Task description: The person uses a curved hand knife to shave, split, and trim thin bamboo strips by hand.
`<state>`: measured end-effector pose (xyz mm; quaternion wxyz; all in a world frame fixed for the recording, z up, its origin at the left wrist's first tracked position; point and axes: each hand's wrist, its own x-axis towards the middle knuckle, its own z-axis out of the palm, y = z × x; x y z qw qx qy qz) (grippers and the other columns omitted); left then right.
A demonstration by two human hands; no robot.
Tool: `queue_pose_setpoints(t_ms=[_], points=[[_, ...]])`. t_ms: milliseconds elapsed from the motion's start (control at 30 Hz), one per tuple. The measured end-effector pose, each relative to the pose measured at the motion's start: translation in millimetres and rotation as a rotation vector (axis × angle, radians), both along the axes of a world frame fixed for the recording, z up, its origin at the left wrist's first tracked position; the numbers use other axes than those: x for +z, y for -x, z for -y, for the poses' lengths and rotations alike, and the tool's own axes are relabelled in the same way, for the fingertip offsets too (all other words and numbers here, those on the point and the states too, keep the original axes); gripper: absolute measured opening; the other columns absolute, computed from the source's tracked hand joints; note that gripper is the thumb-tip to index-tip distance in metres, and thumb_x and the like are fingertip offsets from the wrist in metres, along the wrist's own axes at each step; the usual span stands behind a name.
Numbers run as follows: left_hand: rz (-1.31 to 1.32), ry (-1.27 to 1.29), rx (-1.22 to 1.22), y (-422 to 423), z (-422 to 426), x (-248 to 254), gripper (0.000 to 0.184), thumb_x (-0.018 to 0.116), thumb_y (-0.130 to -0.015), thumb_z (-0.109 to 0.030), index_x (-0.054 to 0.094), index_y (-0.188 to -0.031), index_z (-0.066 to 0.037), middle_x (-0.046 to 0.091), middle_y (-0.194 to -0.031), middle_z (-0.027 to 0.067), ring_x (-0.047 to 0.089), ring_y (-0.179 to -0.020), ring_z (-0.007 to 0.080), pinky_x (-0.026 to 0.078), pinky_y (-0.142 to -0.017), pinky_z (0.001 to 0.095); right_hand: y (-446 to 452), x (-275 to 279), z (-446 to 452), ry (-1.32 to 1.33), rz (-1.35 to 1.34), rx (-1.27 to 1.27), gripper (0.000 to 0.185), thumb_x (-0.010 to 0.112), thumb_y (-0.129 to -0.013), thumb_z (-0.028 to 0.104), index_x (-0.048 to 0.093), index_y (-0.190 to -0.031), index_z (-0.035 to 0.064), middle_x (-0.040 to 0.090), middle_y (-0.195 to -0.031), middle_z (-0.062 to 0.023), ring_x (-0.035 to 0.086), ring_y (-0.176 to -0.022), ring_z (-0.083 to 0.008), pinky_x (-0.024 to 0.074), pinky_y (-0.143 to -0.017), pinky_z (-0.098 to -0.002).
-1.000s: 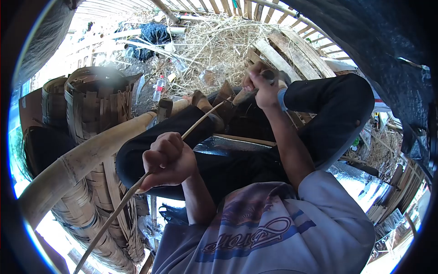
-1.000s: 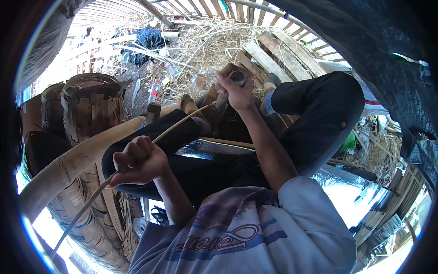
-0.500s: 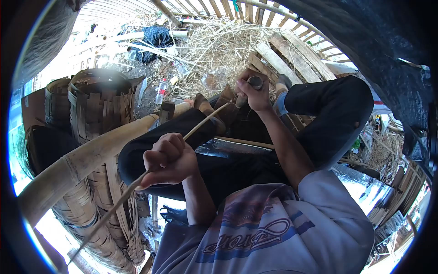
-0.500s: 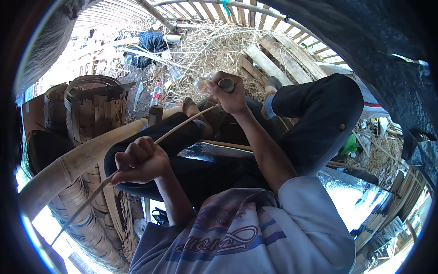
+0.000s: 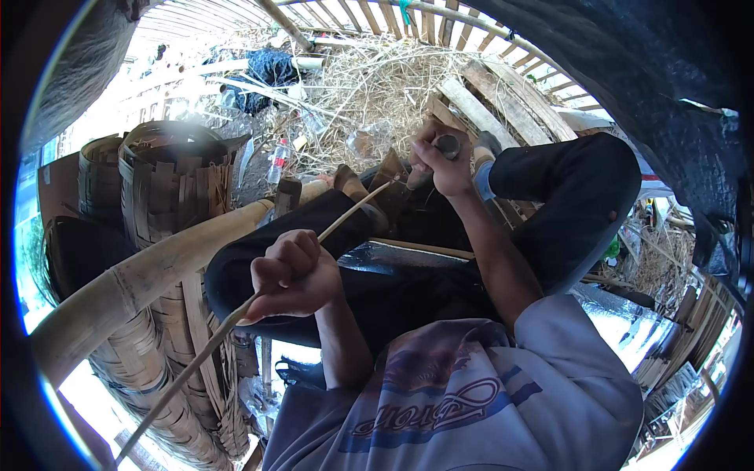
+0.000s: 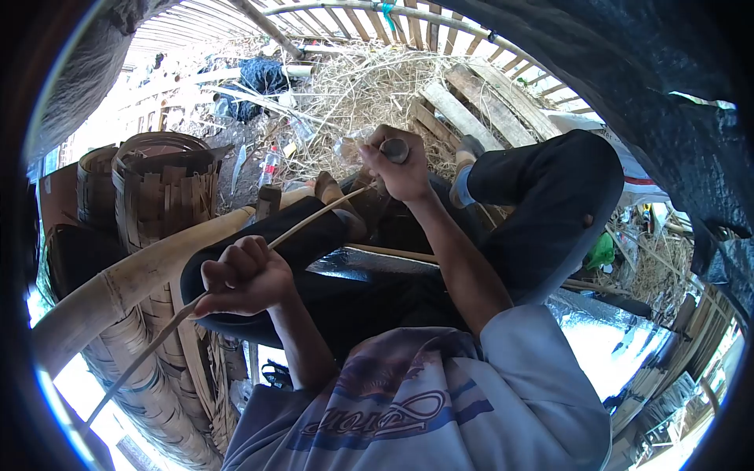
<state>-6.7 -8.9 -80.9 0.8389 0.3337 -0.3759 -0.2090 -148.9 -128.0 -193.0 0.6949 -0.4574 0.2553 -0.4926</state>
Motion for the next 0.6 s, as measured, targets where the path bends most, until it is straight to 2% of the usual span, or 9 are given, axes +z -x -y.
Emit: queue_pose_setpoints(t_ms=[33, 133, 167, 200, 267, 333, 433, 533, 600], points=[[-0.009, 0.007, 0.002, 1.5, -2.0, -1.0, 0.06, 0.025, -0.085, -0.071, 0.02, -0.062, -0.016, 0.015, -0.046, -0.0054, 0.007, -0.044, 0.0056, 0.008, -0.041, 0.0247, 0.7, 14.8, -2.8, -0.003, 0.091, 0.039, 0.016, 0.058, -0.085, 0.004, 0.054, -0.069, 0.0043, 0.049, -0.053, 0.0019, 0.044, -0.046, -0.0021, 0.0329, -0.042, -0.0189], [0.068, -0.035, 0.024, 0.0, -1.3, 0.9, 0.062, 0.025, -0.084, -0.072, 0.022, -0.062, -0.014, 0.017, -0.045, -0.0053, 0.01, -0.041, 0.0043, 0.007, -0.037, 0.0235, -3.8, 7.4, -11.7, -0.019, 0.076, 0.068, 0.016, 0.059, -0.084, 0.004, 0.054, -0.068, 0.0045, 0.049, -0.054, 0.0034, 0.043, -0.048, -0.0014, 0.0324, -0.044, -0.0187], [0.021, -0.003, 0.021, -0.1, -1.4, -0.2, 0.062, 0.025, -0.084, -0.071, 0.023, -0.062, -0.014, 0.018, -0.044, -0.0054, 0.01, -0.04, 0.0041, 0.007, -0.037, 0.0234, -5.3, -8.9, -15.3, -0.121, 0.008, 0.101, 0.017, 0.061, -0.082, 0.003, 0.053, -0.067, 0.0045, 0.048, -0.054, 0.005, 0.041, -0.051, -0.0004, 0.0319, -0.046, -0.0183], [0.024, 0.011, 0.018, 0.2, -0.2, -0.7, 0.062, 0.025, -0.084, -0.071, 0.023, -0.062, -0.014, 0.018, -0.044, -0.0054, 0.01, -0.04, 0.0041, 0.007, -0.037, 0.0234, -6.0, -23.1, -15.4, -0.108, 0.01, 0.097, 0.017, 0.061, -0.082, 0.003, 0.053, -0.067, 0.0045, 0.048, -0.054, 0.005, 0.041, -0.051, -0.0004, 0.0319, -0.046, -0.0183], [0.042, -0.032, 0.032, 0.0, 0.8, 0.5, 0.062, 0.025, -0.084, -0.071, 0.024, -0.062, -0.014, 0.018, -0.044, -0.0055, 0.01, -0.04, 0.0039, 0.007, -0.037, 0.0235, -8.0, -34.3, -12.1, -0.009, -0.249, 0.041, 0.017, 0.06, -0.082, 0.002, 0.053, -0.067, 0.0043, 0.046, -0.054, 0.0061, 0.04, -0.053, 0.0004, 0.0317, -0.048, -0.018], [0.047, -0.02, 0.028, 0.8, 2.7, 0.8, 0.062, 0.025, -0.084, -0.071, 0.024, -0.062, -0.014, 0.018, -0.044, -0.0055, 0.01, -0.04, 0.0039, 0.007, -0.037, 0.0235, -6.2, -34.7, -8.1, -0.025, -0.206, 0.033, 0.017, 0.061, -0.083, 0.004, 0.054, -0.067, 0.0047, 0.047, -0.054, 0.0052, 0.041, -0.051, -0.0002, 0.0327, -0.047, -0.019], [0.037, -0.016, 0.022, 0.2, 1.3, 0.5, 0.062, 0.025, -0.084, -0.071, 0.024, -0.062, -0.014, 0.018, -0.044, -0.0055, 0.01, -0.04, 0.0039, 0.007, -0.037, 0.0235, -0.2, 5.2, -4.8, -0.053, 0.137, 0.011, 0.015, 0.06, -0.084, 0.006, 0.055, -0.07, 0.0022, 0.05, -0.054, -0.0003, 0.044, -0.048, -0.0047, 0.0336, -0.044, -0.0215], [0.027, -0.016, 0.026, -2.7, -1.1, -0.5, 0.061, 0.025, -0.084, -0.071, 0.024, -0.062, -0.014, 0.018, -0.044, -0.0054, 0.01, -0.041, 0.0039, 0.007, -0.037, 0.0234, 3.5, 18.3, -3.8, -0.04, 0.245, 0.064, 0.015, 0.058, -0.084, 0.004, 0.054, -0.071, 0.0007, 0.05, -0.055, -0.002, 0.044, -0.049, -0.0058, 0.0332, -0.044, -0.0214], [0.018, -0.009, 0.029, -3.2, -1.4, -0.2, 0.061, 0.025, -0.084, -0.071, 0.024, -0.062, -0.014, 0.018, -0.044, -0.0054, 0.01, -0.041, 0.004, 0.007, -0.037, 0.0233, 0.9, -4.1, -6.3, -0.061, 0.207, 0.028, 0.015, 0.058, -0.084, 0.005, 0.054, -0.07, 0.0007, 0.05, -0.055, -0.0026, 0.044, -0.049, -0.0062, 0.0332, -0.045, -0.0216]])
